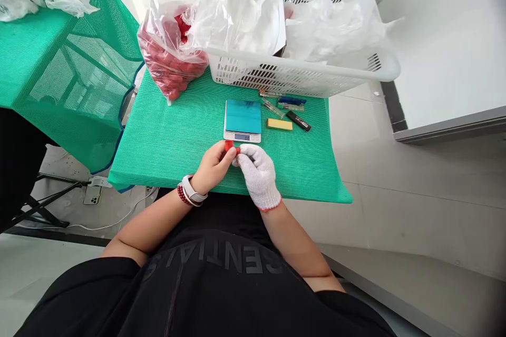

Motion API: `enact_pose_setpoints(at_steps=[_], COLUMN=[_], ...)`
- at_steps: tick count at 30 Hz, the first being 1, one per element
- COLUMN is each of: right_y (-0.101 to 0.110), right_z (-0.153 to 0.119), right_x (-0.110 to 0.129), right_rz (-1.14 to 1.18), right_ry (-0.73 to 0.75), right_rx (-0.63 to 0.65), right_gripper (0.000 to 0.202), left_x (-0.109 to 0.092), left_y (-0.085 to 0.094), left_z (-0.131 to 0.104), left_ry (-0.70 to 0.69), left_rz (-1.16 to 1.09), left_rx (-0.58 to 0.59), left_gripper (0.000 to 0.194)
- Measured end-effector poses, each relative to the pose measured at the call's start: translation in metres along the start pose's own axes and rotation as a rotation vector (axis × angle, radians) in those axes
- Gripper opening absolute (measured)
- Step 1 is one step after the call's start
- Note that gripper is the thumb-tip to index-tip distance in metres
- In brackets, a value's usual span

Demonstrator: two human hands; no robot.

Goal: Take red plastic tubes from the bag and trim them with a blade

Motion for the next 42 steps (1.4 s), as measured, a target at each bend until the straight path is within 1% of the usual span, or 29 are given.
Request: enact_pose_setpoints(at_steps=[4, 11, 17, 25, 30, 42], right_y=[0.002, -0.002, -0.003, -0.005, -0.005, -0.005], right_z=[0.000, -0.001, -0.001, 0.000, -0.001, -0.001], right_x=[-0.003, 0.002, -0.002, -0.001, 0.003, 0.000], right_rz=[0.025, -0.073, -0.040, -0.067, -0.086, -0.072], right_ry=[-0.023, 0.004, 0.011, 0.010, 0.028, 0.008], right_rx=[-0.031, 0.033, 0.041, 0.053, 0.056, 0.054], right_gripper=[0.014, 0.013, 0.011, 0.013, 0.014, 0.015], left_x=[0.001, 0.007, 0.002, 0.009, 0.010, 0.011], left_y=[0.004, 0.006, 0.009, 0.006, 0.006, 0.006], left_z=[0.000, 0.000, 0.001, 0.000, 0.000, -0.001], left_ry=[0.021, 0.100, 0.072, 0.101, 0.097, 0.106], left_rz=[0.015, -0.067, -0.019, -0.028, -0.026, -0.063], left_rx=[-0.031, -0.045, -0.049, -0.044, -0.046, -0.052], left_gripper=[0.051, 0.054, 0.055, 0.052, 0.054, 0.054])
Point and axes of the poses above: each hand's wrist, its own z-axis towards the middle knuckle, its own y-axis out of the back of the hand, x = y × z, the point moved 9 cm from there along z, towards the middle knuckle, and after that the axes turned 8 degrees about -y, right-handed, at the moved point
